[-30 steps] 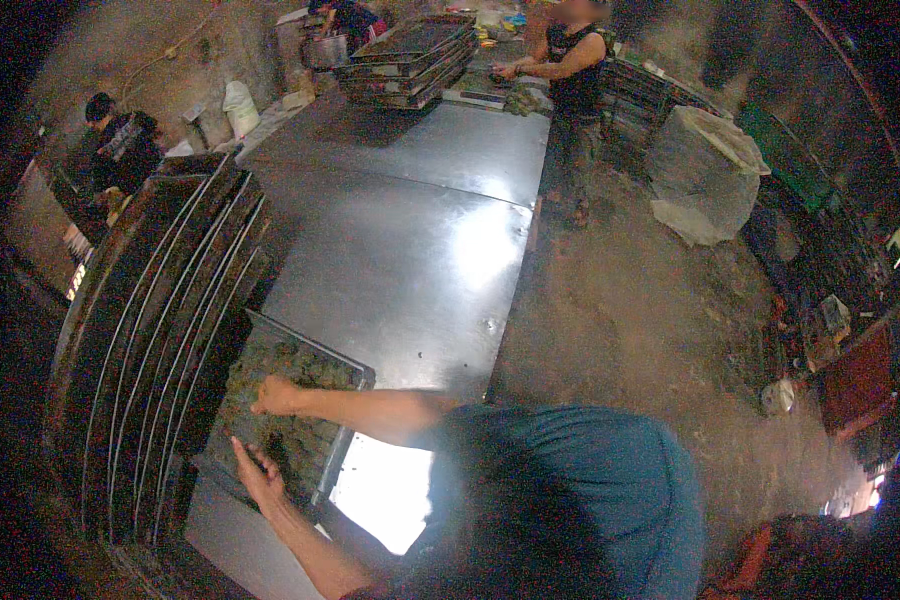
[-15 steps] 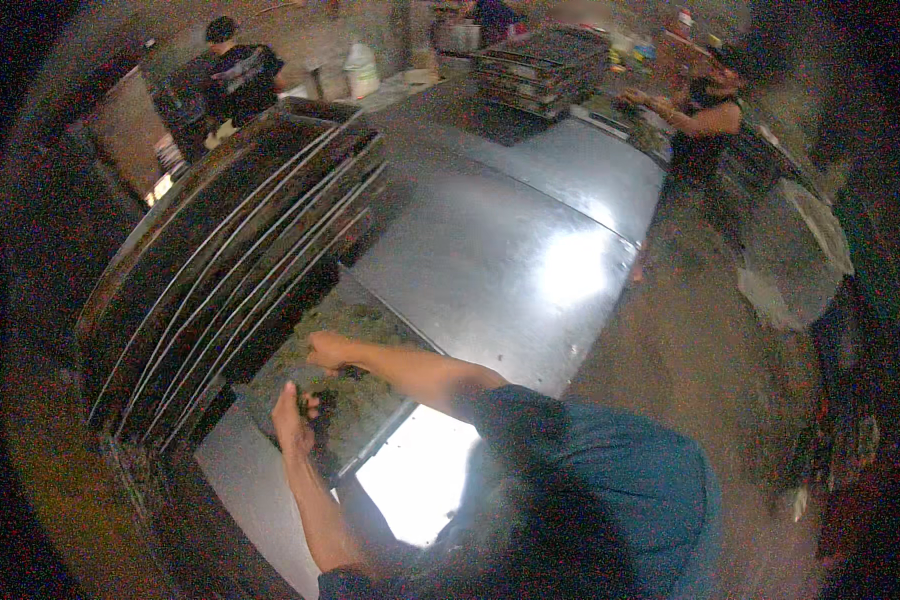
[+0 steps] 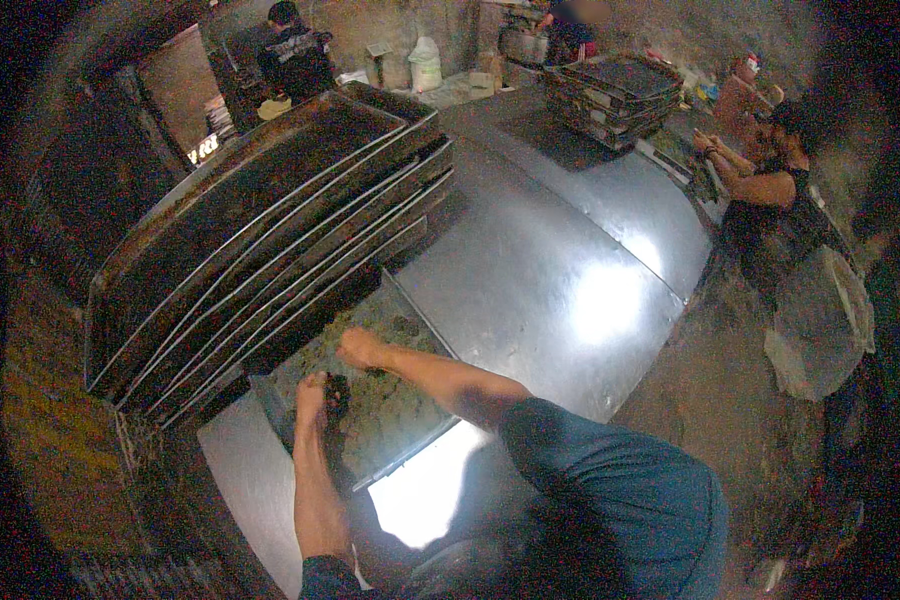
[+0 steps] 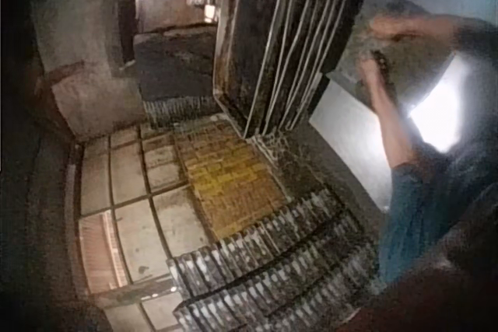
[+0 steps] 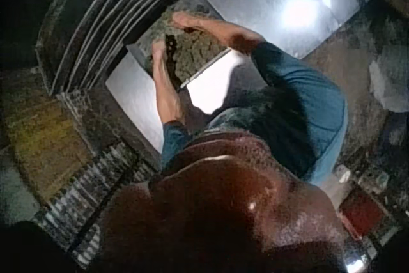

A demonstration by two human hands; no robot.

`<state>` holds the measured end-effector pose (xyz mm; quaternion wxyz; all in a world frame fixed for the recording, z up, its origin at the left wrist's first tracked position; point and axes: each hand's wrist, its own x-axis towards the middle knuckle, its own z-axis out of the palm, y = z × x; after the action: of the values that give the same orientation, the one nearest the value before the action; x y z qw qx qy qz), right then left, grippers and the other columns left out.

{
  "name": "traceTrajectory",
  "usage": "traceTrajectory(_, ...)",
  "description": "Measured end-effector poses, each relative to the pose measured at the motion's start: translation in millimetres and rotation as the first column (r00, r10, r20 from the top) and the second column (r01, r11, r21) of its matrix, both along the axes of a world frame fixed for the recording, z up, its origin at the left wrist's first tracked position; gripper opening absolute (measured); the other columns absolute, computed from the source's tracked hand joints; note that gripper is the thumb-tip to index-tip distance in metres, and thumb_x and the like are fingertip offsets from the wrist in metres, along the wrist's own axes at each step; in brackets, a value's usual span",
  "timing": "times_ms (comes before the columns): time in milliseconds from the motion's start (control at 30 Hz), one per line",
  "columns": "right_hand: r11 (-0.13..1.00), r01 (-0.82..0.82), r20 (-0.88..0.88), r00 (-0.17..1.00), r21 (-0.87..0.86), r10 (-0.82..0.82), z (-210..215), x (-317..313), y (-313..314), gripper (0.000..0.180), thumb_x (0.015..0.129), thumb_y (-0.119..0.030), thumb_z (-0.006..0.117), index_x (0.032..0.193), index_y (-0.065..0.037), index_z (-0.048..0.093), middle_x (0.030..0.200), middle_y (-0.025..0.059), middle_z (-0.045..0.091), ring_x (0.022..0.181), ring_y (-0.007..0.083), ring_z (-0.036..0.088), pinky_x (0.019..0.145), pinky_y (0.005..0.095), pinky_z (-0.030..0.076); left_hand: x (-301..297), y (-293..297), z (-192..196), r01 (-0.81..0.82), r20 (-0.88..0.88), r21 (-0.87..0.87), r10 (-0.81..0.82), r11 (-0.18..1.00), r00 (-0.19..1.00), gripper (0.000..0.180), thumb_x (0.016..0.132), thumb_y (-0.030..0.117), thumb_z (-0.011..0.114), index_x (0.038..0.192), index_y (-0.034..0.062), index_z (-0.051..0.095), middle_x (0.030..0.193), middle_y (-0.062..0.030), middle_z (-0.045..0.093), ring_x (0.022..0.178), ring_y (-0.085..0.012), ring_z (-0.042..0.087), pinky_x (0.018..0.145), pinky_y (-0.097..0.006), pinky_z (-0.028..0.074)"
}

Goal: The person repeatedly takes portions of a green dough-like mixture from a metal tray and rolls them into small balls by hand. They place the formed balls back into the tray in neat rows. The process is continuous and repetitive throughout the clip.

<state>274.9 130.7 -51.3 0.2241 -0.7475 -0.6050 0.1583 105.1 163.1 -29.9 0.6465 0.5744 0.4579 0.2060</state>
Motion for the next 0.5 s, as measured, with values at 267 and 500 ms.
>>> traceTrajectory(267,0.985,0.104,-0.087,0.989,-0.137,-0.116,69,-20,-11,0.038,0.083,-0.037,0.047,0.091,-0.002,0.061,0.093,0.0229,0.059,0.089,0.0401,0.056,0.075,0.0480,0.045,-11,46,-66,0.127,-0.385,0.755,0.278,0.644,0.880,0.026,0.087,0.022,0.046,0.085,-0.0025,0.056,0.067,-0.0083,0.056,0.048,-0.0203,0.049,0.048,-0.035,0.039)
traceTrajectory(500,0.999,-0.028,0.009,1.000,0.032,0.028,5,8,4,0.028,0.080,-0.030,0.051,0.083,-0.004,0.063,0.087,0.0200,0.061,0.084,0.0385,0.057,0.074,0.0465,0.046,-4,10,10,-0.086,0.069,0.041,0.083,0.995,0.994,0.025,0.085,0.029,0.052,0.080,0.0045,0.056,0.063,-0.0039,0.052,0.045,-0.0087,0.043,0.038,-0.023,0.032)
